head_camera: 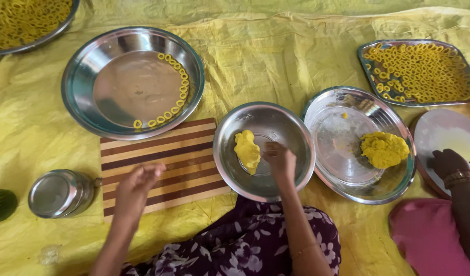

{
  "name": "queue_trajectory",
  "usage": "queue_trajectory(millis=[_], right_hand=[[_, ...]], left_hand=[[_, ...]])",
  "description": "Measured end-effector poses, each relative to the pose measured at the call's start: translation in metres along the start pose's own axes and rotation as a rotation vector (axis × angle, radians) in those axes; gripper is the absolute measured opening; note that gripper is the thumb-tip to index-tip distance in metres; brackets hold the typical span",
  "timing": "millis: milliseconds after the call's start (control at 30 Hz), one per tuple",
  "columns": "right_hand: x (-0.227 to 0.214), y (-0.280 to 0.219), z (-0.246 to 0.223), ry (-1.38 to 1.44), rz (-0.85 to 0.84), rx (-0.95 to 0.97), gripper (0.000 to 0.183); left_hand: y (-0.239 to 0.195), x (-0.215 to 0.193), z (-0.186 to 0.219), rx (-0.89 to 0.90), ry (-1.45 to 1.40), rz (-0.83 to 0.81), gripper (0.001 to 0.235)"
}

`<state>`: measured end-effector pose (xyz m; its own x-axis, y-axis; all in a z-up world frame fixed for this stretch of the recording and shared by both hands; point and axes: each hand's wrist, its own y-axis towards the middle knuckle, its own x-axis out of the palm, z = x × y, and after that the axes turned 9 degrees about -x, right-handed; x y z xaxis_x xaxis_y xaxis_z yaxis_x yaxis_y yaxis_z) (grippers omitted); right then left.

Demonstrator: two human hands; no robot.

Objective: The person sits on a yellow tarp and repeatedly rolls small pieces of yellow dough into thin ropes, then joins the ends to form rings. The rings are placed into a metal bowl. A second person is visible to the right, also shaping dough.

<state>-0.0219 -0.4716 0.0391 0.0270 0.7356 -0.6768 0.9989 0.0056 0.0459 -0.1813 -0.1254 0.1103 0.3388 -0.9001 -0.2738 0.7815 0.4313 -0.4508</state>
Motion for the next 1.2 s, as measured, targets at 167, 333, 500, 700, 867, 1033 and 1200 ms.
queue_trajectory(millis=[167,333,500,700,867,1033,1200], right_hand=[[0.022,-0.011,-0.012,-0.131,0.104,-0.126,0.018],[0.024,-0.011,-0.004,-0.159,0.165,-0.217,0.016],[0.031,0.000,0.032,-0.214,0.251,-0.208,0.019],[0.047,0.006,0.058,-0.014,0.087,-0.253,0.039],[0.034,-0.002,0.044,-0.007,0.027,-0.043,0.040],[0.023,-0.004,0.031,-0.067,0.029,0.034,0.036],[0.020,-0.006,0.028,-0.153,0.047,-0.062,0.042]], left_hand=[[-0.015,0.006,-0.075,-0.071,-0.219,-0.003,0.019],[0.002,0.011,-0.133,-0.108,-0.427,0.055,0.018],[0.013,0.018,-0.145,-0.093,-0.466,0.071,0.018],[0.007,0.016,-0.129,-0.139,-0.422,0.072,0.016],[0.000,0.017,-0.117,-0.165,-0.409,0.058,0.017],[-0.001,0.015,-0.112,-0.198,-0.404,0.064,0.018],[-0.003,0.016,-0.112,-0.158,-0.435,0.044,0.016]])
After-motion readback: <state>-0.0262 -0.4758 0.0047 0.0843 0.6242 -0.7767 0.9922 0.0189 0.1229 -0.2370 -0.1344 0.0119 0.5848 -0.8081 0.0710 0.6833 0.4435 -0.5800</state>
